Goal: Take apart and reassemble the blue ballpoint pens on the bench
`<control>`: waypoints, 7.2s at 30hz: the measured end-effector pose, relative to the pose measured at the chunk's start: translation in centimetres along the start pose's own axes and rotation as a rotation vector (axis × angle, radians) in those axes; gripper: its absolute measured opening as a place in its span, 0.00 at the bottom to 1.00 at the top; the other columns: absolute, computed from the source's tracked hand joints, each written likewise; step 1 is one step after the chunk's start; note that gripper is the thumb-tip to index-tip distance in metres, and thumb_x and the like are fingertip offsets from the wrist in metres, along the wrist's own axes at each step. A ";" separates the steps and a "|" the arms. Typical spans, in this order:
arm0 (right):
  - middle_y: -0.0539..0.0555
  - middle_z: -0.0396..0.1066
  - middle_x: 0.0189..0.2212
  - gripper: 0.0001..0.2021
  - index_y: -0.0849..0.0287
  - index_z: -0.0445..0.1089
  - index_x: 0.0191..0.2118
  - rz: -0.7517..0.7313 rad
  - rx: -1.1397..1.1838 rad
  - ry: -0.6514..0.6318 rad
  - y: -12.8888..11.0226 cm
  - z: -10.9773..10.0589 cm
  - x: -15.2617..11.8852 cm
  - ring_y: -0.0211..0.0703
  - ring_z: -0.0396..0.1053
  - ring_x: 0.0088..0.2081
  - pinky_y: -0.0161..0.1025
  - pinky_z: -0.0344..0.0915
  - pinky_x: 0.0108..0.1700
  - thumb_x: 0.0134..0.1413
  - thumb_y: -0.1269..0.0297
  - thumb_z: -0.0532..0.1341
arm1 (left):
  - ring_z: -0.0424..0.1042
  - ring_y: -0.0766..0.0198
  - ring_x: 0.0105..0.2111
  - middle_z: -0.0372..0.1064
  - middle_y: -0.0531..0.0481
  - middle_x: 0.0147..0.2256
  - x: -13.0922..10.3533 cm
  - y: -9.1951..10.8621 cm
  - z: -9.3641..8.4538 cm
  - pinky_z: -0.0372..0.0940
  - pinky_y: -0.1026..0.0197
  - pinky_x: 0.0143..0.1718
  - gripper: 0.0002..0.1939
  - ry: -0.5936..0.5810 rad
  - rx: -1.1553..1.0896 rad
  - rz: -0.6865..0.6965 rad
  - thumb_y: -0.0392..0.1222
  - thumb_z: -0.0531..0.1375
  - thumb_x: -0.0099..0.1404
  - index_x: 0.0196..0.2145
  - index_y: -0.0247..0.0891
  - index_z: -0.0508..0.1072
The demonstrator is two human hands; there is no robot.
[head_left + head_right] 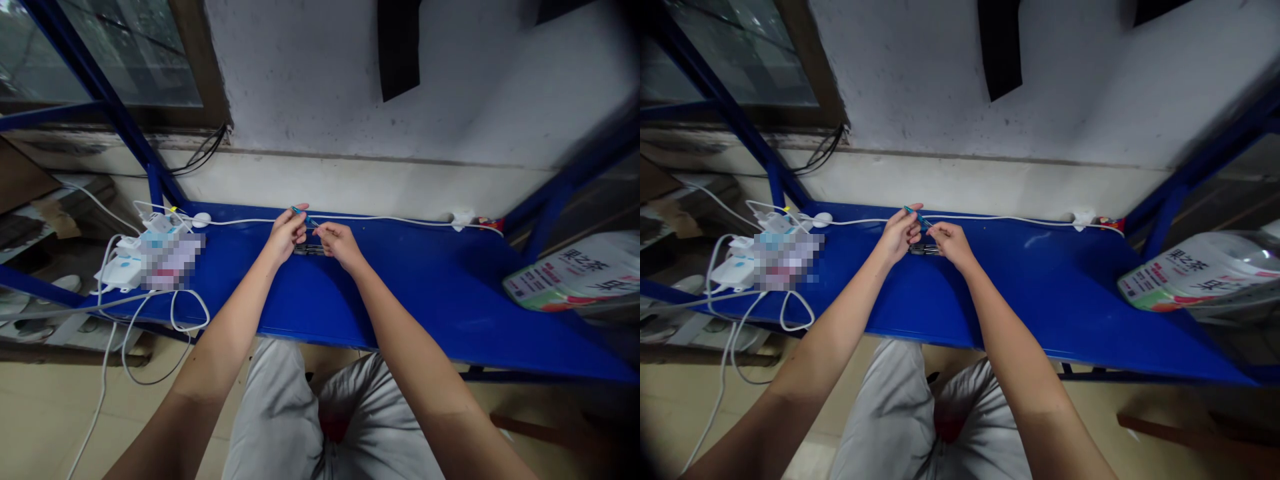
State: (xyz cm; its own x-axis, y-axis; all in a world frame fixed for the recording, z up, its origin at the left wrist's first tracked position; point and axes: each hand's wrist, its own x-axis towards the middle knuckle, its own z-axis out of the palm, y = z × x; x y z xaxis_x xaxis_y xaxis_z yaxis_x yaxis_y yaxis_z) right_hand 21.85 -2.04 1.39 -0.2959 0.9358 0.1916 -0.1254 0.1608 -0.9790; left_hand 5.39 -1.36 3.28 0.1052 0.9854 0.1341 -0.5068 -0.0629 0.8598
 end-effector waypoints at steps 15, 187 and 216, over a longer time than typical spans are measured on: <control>0.41 0.52 0.16 0.19 0.56 0.75 0.34 0.007 -0.050 0.057 0.5 -0.7 0.5 0.32 0.48 0.18 0.35 0.48 0.21 0.51 0.44 0.71 | 0.62 0.72 0.22 0.64 0.56 0.25 0.6 -0.6 -0.5 0.53 0.67 0.21 0.12 0.039 0.160 0.058 0.38 0.72 0.60 0.33 0.38 0.71; 0.56 0.79 0.35 0.09 0.58 0.80 0.33 -0.075 -0.869 0.353 3.1 -7.0 1.7 0.47 0.73 0.37 0.43 0.67 0.45 0.55 0.73 0.61 | 0.65 0.64 0.26 0.66 0.56 0.22 2.3 -2.2 -4.5 0.62 0.62 0.34 0.02 0.274 0.972 0.213 0.34 0.64 0.61 0.32 0.37 0.79; 0.55 0.81 0.33 0.12 0.57 0.81 0.33 -0.036 -0.690 0.448 4.0 -6.7 2.3 0.50 0.76 0.39 0.45 0.70 0.49 0.55 0.66 0.58 | 0.78 0.44 0.40 0.76 0.42 0.28 2.0 -1.2 -6.8 0.69 0.48 0.48 0.11 0.408 1.335 -0.025 0.39 0.76 0.47 0.22 0.44 0.77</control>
State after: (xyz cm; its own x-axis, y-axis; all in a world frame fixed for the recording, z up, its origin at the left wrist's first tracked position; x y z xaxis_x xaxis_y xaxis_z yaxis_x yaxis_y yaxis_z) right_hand 27.02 2.88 -2.50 0.1212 0.9395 0.3203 0.5262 0.2128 -0.8233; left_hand 0.41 1.80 -0.80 -0.2691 0.9499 0.1590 0.7041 0.0814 0.7055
